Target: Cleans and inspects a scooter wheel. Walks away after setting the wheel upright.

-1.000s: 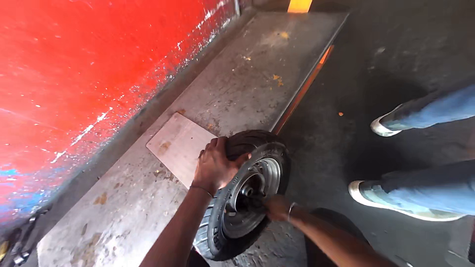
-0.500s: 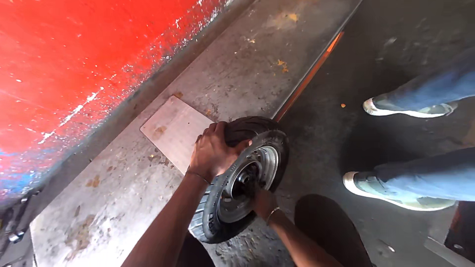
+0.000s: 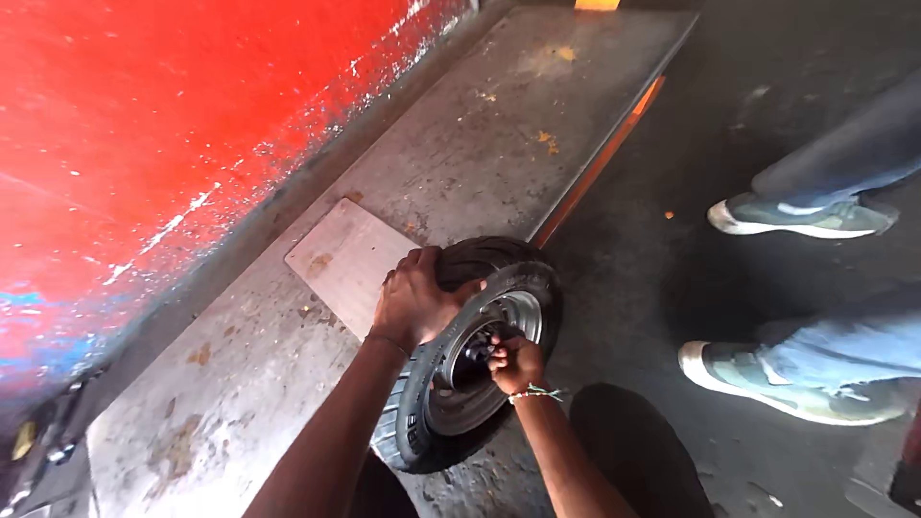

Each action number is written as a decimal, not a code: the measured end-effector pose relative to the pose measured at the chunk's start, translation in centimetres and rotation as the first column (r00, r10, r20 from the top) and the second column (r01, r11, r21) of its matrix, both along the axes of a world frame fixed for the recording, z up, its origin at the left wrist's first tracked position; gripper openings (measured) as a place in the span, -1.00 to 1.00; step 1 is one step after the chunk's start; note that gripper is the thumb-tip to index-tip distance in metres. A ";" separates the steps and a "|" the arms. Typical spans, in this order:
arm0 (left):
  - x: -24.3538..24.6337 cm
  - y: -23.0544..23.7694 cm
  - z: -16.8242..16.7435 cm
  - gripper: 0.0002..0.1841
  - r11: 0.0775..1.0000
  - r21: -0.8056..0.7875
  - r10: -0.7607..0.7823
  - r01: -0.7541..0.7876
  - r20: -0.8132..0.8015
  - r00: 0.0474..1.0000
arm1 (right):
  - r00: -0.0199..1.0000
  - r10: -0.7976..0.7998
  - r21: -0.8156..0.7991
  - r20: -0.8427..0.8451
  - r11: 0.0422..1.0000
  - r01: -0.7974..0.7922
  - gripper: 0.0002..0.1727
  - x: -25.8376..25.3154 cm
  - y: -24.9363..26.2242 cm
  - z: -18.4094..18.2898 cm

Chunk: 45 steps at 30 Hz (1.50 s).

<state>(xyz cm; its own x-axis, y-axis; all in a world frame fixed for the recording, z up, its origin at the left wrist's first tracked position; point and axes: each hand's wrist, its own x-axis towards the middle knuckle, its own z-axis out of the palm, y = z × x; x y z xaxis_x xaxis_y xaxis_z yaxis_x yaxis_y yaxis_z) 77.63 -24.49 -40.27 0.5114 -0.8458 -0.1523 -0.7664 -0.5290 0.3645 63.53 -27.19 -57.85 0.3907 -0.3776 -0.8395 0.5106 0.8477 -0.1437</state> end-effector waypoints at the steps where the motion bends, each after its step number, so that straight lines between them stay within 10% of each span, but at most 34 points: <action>1: 0.0 0.2 -0.1 -0.16 1.000 0.004 -0.008 0.008 -0.002 1.000 | 0.999 0.008 -0.012 -0.047 1.000 -0.008 -0.80 -0.5 0.5 -0.9; 11: -0.1 0.0 -0.2 -0.20 1.000 -0.002 -0.007 0.007 0.012 1.000 | 0.954 -0.040 0.002 0.296 0.999 0.041 -0.53 0.4 0.9 2.8; 16: 0.1 -0.1 -0.1 -0.16 0.999 0.031 -0.012 0.012 -0.009 1.000 | 0.896 0.427 -0.294 0.126 0.878 -0.377 -0.51 0.6 4.9 3.3; 18: 0.2 -0.1 -0.1 -0.17 0.999 0.029 -0.020 0.020 -0.007 1.000 | 0.712 0.684 -0.427 -0.159 0.603 -0.674 -0.71 -0.1 6.2 1.7; 20: 0.0 -0.1 0.0 -0.17 0.999 0.032 -0.019 0.019 -0.003 1.000 | 0.342 0.741 -0.476 -0.578 0.034 -0.879 -0.75 -2.0 5.3 -0.9; 22: -0.2 -0.1 0.0 -0.16 1.000 0.024 -0.013 0.013 0.001 1.000 | -0.074 0.496 -0.244 -0.865 -0.544 -0.803 -0.50 -3.4 1.6 -2.3; 25: -0.2 -0.1 0.4 -0.17 0.999 0.038 0.001 -0.001 -0.004 1.000 | -0.256 -0.021 0.150 -0.967 -0.855 -0.496 -0.59 -3.7 -3.8 -0.8; 32: -0.4 0.0 0.5 -0.16 0.998 0.067 -0.006 0.008 -0.041 0.999 | -0.136 -0.285 0.302 -0.949 -0.693 -0.655 -0.41 -4.0 -4.8 2.1; 39: -0.2 -0.1 0.6 -0.16 0.999 0.052 -0.008 0.009 -0.019 1.000 | -0.295 0.235 0.208 -0.926 -0.334 -0.919 -0.34 -2.8 3.3 -2.0; 42: -0.1 -0.1 0.6 -0.17 0.998 0.055 -0.013 0.014 -0.013 1.000 | -0.062 0.426 0.007 -0.902 -0.128 -0.992 -0.38 -1.5 7.3 -1.7; 45: -0.3 -0.4 0.6 -0.14 0.998 0.059 -0.006 0.007 -0.011 1.000 | 0.432 0.635 -0.308 -0.641 0.304 -0.902 -0.81 -1.3 7.9 1.3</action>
